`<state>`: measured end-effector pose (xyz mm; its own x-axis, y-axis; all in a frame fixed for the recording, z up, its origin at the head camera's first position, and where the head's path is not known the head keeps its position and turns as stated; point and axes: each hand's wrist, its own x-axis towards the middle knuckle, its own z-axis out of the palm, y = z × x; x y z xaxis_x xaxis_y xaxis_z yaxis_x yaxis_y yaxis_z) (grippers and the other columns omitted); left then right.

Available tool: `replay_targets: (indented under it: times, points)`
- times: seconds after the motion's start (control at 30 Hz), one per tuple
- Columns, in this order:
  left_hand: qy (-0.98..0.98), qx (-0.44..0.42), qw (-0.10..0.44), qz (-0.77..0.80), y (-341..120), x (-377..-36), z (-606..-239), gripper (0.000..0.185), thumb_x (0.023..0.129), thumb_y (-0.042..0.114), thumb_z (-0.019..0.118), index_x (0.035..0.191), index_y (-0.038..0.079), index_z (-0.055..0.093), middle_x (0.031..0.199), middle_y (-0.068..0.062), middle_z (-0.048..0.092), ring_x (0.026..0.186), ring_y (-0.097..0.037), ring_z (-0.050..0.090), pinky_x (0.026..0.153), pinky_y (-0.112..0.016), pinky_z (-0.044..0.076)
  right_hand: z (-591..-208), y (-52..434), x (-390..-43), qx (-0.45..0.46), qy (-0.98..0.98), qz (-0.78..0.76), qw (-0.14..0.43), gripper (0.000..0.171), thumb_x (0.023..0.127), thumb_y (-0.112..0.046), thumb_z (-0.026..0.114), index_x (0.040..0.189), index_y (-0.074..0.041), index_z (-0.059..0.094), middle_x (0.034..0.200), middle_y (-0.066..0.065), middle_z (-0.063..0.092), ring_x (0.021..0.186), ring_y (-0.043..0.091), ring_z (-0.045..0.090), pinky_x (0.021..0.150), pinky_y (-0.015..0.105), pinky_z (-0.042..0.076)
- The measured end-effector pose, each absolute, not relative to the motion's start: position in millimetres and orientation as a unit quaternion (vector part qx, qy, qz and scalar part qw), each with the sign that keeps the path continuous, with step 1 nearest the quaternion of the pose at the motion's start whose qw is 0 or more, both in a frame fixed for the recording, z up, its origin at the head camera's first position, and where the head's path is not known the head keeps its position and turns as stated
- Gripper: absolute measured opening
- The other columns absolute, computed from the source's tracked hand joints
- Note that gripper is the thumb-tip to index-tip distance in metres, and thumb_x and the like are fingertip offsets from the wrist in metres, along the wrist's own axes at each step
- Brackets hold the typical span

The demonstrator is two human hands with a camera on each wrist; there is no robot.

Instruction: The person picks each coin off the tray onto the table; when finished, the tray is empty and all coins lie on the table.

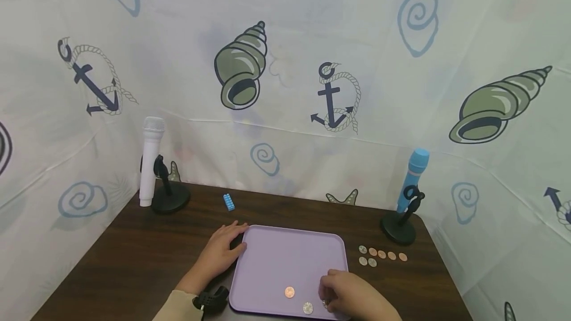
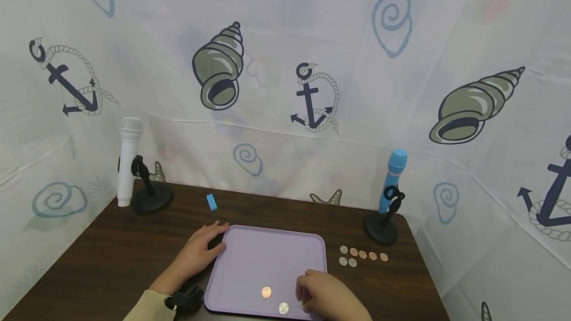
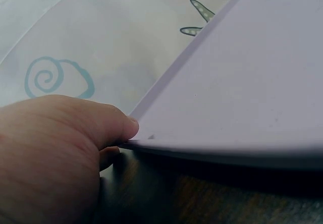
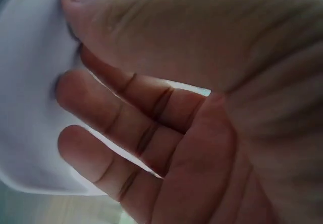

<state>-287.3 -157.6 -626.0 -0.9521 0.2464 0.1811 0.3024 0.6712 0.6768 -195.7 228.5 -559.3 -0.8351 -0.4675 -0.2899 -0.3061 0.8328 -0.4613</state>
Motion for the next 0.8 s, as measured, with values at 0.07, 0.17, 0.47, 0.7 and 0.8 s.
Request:
replay_targets:
  times: [0.07,0.17,0.47,0.7,0.8]
  points:
    - [-0.913,-0.154,0.039,-0.376,-157.7,-287.4,-625.6,0.052,0.104,0.026,0.074,0.154,0.015,0.063,0.161,-0.005,0.062,0.162,-0.038,0.042,0.135,-0.068,0.021,-558.6,228.5,-195.1,-0.204,0.937,-0.202,0.2,0.024,0.087,-0.012,0.089,0.09,-0.028,0.071,0.085,-0.016,0.059,0.073,0.001,0.053,0.068,0.023,0.053]
    - [-0.912,-0.155,0.041,-0.378,-158.2,-287.6,-625.0,0.052,0.104,0.026,0.074,0.154,0.015,0.063,0.161,-0.005,0.062,0.162,-0.037,0.042,0.136,-0.067,0.021,-556.9,228.9,-194.8,-0.202,0.938,-0.202,0.197,0.025,0.087,-0.012,0.089,0.086,-0.026,0.068,0.084,-0.014,0.056,0.071,0.002,0.052,0.065,0.023,0.051]
    - [-0.912,-0.154,0.043,-0.377,-159.8,-287.4,-626.4,0.053,0.103,0.026,0.074,0.154,0.014,0.064,0.16,-0.006,0.063,0.161,-0.038,0.043,0.134,-0.068,0.022,-558.2,227.5,-194.6,-0.207,0.942,-0.189,0.184,0.024,0.087,-0.014,0.089,0.091,-0.025,0.068,0.081,-0.016,0.058,0.07,0.001,0.052,0.065,0.023,0.05]
    - [-0.913,-0.15,0.045,-0.376,-159.3,-286.8,-626.7,0.052,0.103,0.026,0.075,0.153,0.016,0.064,0.16,-0.005,0.063,0.161,-0.038,0.044,0.135,-0.068,0.022,-559.3,227.2,-193.5,-0.207,0.937,-0.21,0.186,0.026,0.091,-0.012,0.085,0.09,-0.025,0.063,0.078,-0.015,0.056,0.068,0.001,0.052,0.061,0.022,0.047]
    - [-0.914,-0.153,0.046,-0.373,-158.2,-286.6,-626.1,0.052,0.103,0.026,0.075,0.153,0.015,0.064,0.159,-0.005,0.063,0.16,-0.038,0.044,0.134,-0.068,0.023,-559.3,227.4,-194.2,-0.211,0.933,-0.22,0.189,0.022,0.094,-0.013,0.082,0.096,-0.026,0.065,0.079,-0.017,0.061,0.071,0.0,0.054,0.064,0.023,0.05]
